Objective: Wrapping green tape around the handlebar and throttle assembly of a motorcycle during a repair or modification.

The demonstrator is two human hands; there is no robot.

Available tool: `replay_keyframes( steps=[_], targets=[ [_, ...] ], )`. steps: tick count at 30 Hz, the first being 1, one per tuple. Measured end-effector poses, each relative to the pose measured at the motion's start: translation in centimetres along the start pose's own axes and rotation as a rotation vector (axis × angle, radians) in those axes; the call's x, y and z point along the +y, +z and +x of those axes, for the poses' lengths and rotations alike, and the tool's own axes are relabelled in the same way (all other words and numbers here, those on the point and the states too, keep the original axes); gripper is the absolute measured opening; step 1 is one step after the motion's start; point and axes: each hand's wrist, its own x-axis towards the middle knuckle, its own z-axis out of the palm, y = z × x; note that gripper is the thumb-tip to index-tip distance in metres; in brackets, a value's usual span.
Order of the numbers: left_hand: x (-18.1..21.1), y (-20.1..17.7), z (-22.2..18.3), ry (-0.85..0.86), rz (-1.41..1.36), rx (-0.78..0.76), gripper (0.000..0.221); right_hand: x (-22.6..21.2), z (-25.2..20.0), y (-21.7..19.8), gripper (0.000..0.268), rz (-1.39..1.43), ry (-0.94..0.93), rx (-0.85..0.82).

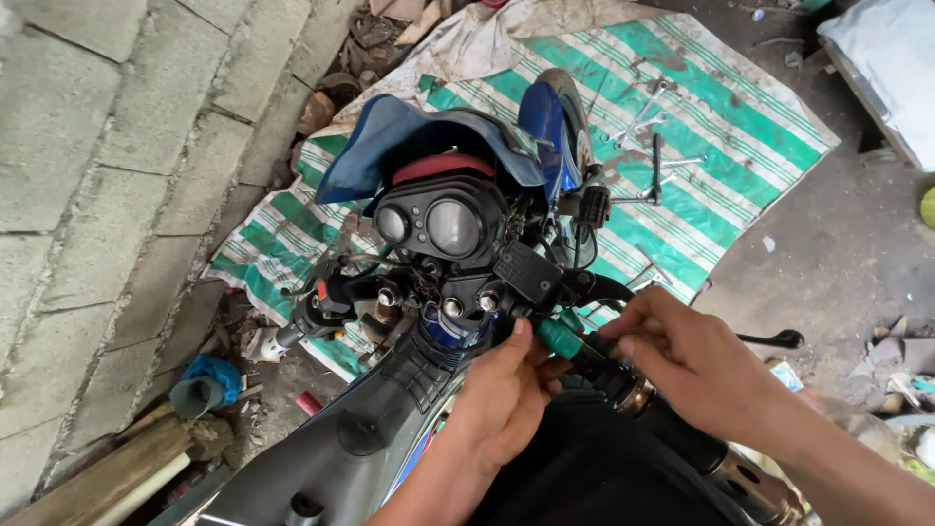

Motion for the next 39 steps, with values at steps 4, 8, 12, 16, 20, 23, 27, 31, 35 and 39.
replay_keyframes(
  steps=[4,8,12,16,20,23,27,31,35,39],
  targets=[
    [0.1,-0.5,-0.3,-0.012,0.019,0.020,0.030,-0.7,1.0,1.4,0.022,-0.265,-0.052,-0.010],
    [0.8,-0.4,-0.8,-0.124,-0.054,-0.025,0.043,0.0,2.8,2.0,0.023,-0.054,0.042,-0.045],
    [1.0,-0.6,-0.9,-0.222,-0.016,-0.043,0.053,-1.0,2.9,3.5,0.015,0.323,0.179,0.064],
    [1.8,-1.0,-0.8,-0.248,0.040,-0.126,0.051,-2.1,2.6,4.3,0.010,0.496,0.252,0.210],
    [2.5,-1.4,-0.5,-0.309,0.071,-0.181,0.045,-1.6,3.4,5.4,0.021,0.585,0.221,0.300],
    [2.5,-2.2,0.1,-0.351,0.085,-0.273,0.045,-2.0,3.2,5.8,0.027,0.577,0.239,0.348],
    [2.9,-2.7,0.7,-0.419,0.076,-0.323,0.044,-2.0,3.0,5.5,0.027,0.682,0.249,0.331],
    [3.3,-2.7,0.9,-0.470,0.073,-0.348,0.041,-2.8,2.5,5.2,0.027,0.687,0.265,0.299],
    [3.7,-2.4,0.8,-0.483,0.074,-0.352,0.043,-1.8,2.9,5.5,0.028,0.716,0.262,0.322],
    [6.0,-2.8,-0.2,-0.418,0.363,-0.349,0.060,-1.5,2.7,5.6,0.030,0.750,0.221,0.335]
  ],
)
